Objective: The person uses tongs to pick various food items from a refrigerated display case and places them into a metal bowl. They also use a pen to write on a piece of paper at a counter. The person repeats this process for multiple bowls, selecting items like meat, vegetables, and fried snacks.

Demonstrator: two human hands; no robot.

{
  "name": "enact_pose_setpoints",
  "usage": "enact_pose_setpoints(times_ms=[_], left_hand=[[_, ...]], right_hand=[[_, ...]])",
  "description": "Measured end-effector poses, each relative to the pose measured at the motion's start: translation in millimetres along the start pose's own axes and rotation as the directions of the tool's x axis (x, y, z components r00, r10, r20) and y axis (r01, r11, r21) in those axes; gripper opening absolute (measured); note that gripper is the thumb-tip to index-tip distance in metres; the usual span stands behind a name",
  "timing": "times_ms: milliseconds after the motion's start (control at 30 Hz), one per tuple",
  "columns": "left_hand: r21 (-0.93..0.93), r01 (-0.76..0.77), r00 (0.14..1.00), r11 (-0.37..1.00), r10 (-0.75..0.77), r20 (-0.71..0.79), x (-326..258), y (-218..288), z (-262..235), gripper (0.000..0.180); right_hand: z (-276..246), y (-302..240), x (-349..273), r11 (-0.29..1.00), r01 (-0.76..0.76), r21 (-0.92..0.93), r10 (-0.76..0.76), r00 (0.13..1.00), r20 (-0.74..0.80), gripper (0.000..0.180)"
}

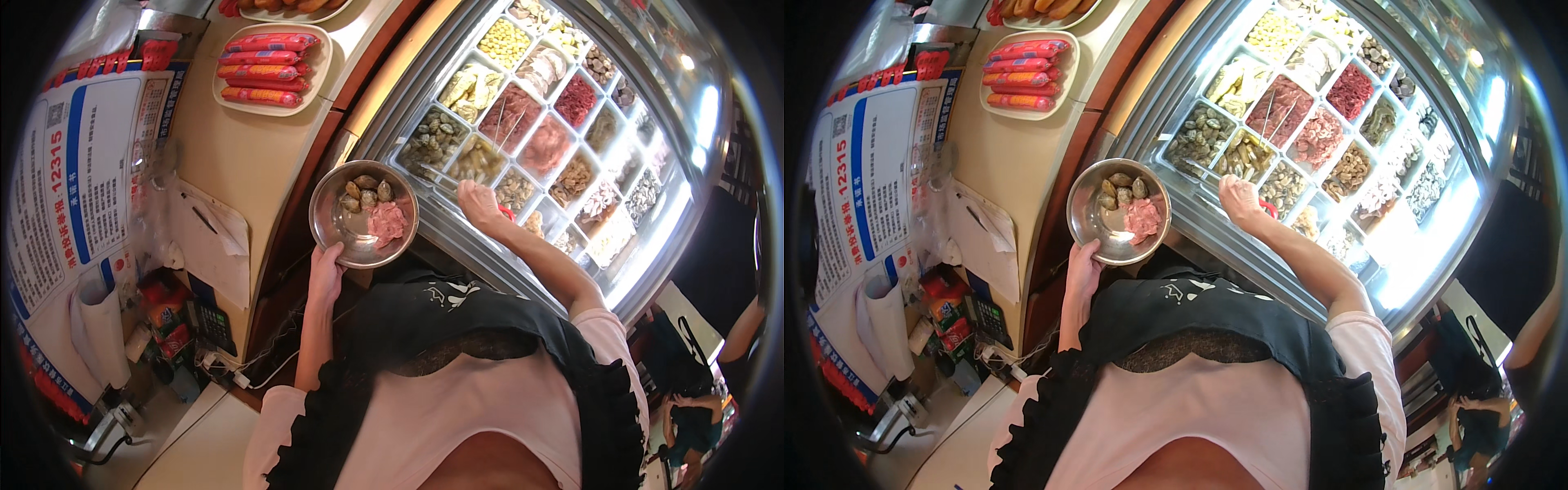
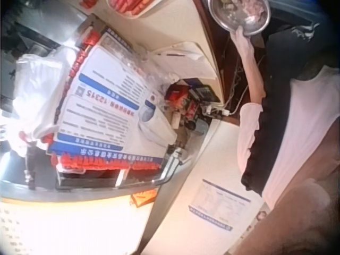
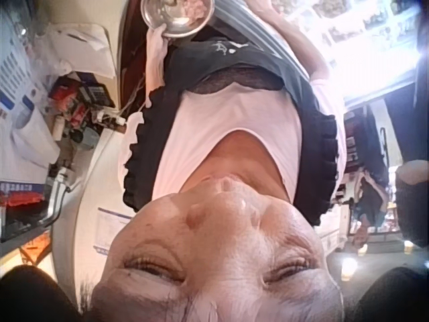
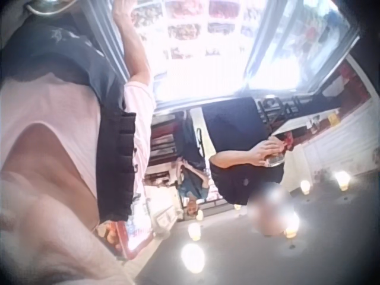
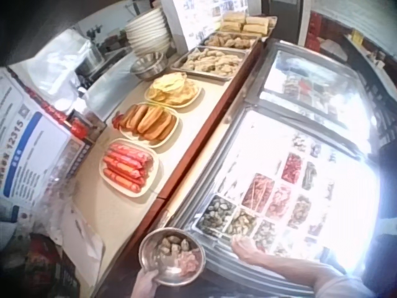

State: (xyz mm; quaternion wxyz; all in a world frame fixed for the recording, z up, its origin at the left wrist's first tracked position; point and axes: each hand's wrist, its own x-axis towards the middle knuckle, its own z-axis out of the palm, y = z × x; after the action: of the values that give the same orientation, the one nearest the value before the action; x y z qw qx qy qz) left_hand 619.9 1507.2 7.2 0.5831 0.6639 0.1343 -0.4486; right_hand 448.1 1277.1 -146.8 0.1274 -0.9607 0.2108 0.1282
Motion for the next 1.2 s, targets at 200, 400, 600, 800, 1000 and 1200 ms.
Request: enact_pose_setpoints(times_ms=[200,400,600,800,1000,1200], left_hand=[[0.002,-0.003,1.0,1.0,0.003,-0.016,-0.7,0.5,1.4,0.03],[0.004,-0.009,0.999,1.0,0.009,-0.042,-6.6,0.5,-0.1,0.029],[0.001,-0.01,0.999,1.0,0.01,-0.043,-4.8,0.0,-0.8,0.03],[-0.016,-0.015,1.0,1.0,0.015,-0.012,-3.1,-0.3,2.8,0.03],[0.004,-0.012,1.0,1.0,0.012,0.003,-3.2,1.1,4.2,0.029],[-0.004,-0.038,0.999,0.999,0.038,0.015,-6.0,2.7,5.6,0.028]], right_hand=[[16.4,-7.7,29.1,0.994,-0.02,-0.11,0.023,0.999,0.03,0.015],[24.9,-10.1,37.2,1.0,-0.022,0.001,0.022,0.995,0.1,0.015],[-2.5,-0.2,10.4,0.984,-0.026,0.178,0.002,0.991,0.131,0.013],[-1.8,18.8,-10.7,0.908,-0.08,0.412,0.003,0.983,0.184,0.015],[12.7,25.4,-18.8,0.814,-0.161,0.557,0.045,0.975,0.217,0.024],[3.9,28.8,-12.4,0.072,-0.565,0.822,-0.068,0.819,0.569,0.026]])
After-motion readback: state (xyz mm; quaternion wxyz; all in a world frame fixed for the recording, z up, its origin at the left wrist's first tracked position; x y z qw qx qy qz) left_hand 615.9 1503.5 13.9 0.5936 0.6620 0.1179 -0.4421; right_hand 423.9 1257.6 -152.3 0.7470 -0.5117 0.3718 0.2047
